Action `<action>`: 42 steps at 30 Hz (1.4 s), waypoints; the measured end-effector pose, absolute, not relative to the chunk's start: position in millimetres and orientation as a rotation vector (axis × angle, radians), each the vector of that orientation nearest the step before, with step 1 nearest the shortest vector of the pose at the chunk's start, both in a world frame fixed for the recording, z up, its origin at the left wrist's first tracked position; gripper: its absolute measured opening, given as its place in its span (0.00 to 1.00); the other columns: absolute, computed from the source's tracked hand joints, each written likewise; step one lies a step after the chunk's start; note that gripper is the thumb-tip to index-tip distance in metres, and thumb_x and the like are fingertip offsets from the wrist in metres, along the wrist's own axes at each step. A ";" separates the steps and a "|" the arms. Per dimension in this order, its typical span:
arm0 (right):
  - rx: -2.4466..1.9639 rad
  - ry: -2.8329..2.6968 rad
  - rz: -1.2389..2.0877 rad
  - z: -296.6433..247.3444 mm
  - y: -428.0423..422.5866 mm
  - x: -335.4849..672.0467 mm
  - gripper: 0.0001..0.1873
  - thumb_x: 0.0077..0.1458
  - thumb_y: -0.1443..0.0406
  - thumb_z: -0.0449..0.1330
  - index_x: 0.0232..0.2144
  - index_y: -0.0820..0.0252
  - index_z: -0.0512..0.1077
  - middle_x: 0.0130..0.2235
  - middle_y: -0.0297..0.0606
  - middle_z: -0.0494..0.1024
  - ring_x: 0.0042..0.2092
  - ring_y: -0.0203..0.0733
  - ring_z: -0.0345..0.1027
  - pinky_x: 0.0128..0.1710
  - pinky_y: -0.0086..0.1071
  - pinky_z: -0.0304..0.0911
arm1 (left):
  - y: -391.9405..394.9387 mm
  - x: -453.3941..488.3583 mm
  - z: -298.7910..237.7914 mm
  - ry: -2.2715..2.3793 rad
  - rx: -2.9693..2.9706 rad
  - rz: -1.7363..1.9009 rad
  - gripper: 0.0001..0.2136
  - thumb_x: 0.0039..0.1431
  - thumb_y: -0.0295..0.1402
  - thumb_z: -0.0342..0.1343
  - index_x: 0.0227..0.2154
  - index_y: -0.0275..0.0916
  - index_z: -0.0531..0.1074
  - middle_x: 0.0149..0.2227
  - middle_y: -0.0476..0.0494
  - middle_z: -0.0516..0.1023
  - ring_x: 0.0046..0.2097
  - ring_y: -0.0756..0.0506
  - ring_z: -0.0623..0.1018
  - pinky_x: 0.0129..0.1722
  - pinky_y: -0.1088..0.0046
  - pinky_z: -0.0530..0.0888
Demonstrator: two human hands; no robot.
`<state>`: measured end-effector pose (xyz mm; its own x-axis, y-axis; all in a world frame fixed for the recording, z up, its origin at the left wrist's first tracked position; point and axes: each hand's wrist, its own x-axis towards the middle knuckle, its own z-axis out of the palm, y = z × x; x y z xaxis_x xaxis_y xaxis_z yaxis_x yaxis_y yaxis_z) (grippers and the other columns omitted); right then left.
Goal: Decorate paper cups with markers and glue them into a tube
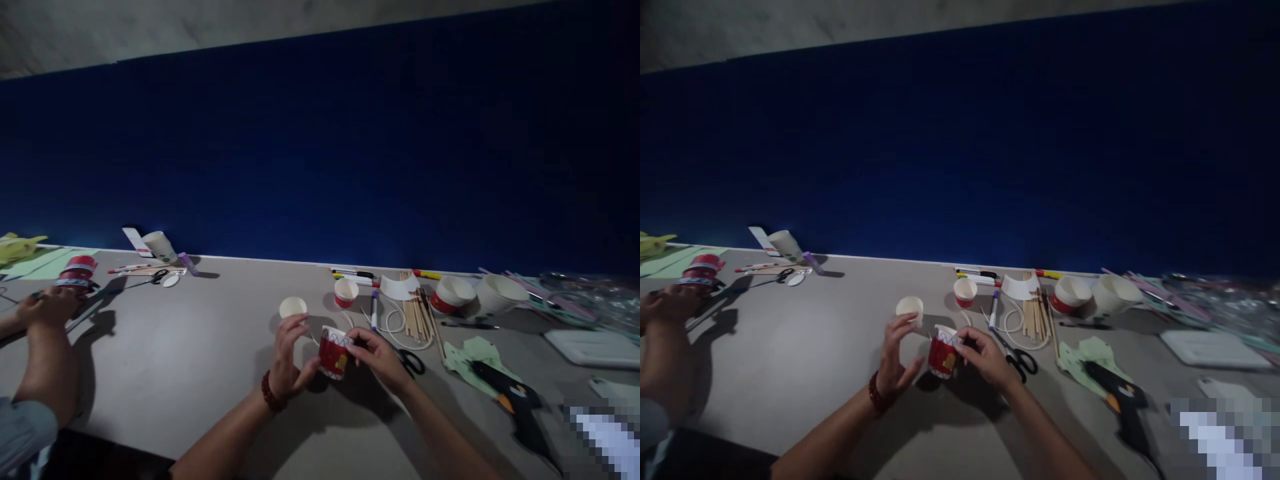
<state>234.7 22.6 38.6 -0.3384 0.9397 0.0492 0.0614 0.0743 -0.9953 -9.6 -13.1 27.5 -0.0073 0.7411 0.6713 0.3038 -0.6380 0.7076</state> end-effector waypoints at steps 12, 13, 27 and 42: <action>-0.934 -1.703 1.443 44.3 15.0 238.8 0.20 0.58 0.47 0.67 0.39 0.57 0.78 0.41 0.40 0.81 0.39 0.46 0.73 0.38 0.35 0.69 | -20.0 25.9 2.8 0.877 1.192 1.036 0.44 0.47 0.51 0.76 0.62 0.44 0.60 0.52 0.40 0.76 0.51 0.39 0.78 0.52 0.61 0.75; -0.975 -1.675 1.410 39.3 20.7 243.5 0.22 0.59 0.46 0.66 0.43 0.57 0.78 0.43 0.42 0.81 0.39 0.46 0.73 0.36 0.35 0.69 | -18.8 25.4 2.9 0.866 1.154 1.041 0.43 0.46 0.50 0.77 0.60 0.44 0.61 0.51 0.41 0.76 0.50 0.39 0.78 0.51 0.62 0.76; -2.105 -1.805 0.343 28.5 121.3 273.2 0.20 0.63 0.66 0.61 0.56 0.65 0.71 0.46 0.58 0.85 0.49 0.58 0.81 0.44 0.38 0.66 | -8.8 22.5 -13.6 0.933 1.020 1.090 0.45 0.44 0.49 0.78 0.60 0.43 0.61 0.48 0.40 0.77 0.39 0.45 0.79 0.39 0.68 0.78; -1.467 -1.323 1.064 20.0 100.4 303.5 0.23 0.55 0.44 0.59 0.37 0.55 0.73 0.30 0.33 0.75 0.23 0.35 0.63 0.18 0.26 0.56 | -11.5 15.0 -9.5 0.936 1.079 1.004 0.44 0.49 0.49 0.76 0.64 0.44 0.59 0.50 0.40 0.76 0.43 0.43 0.79 0.43 0.66 0.77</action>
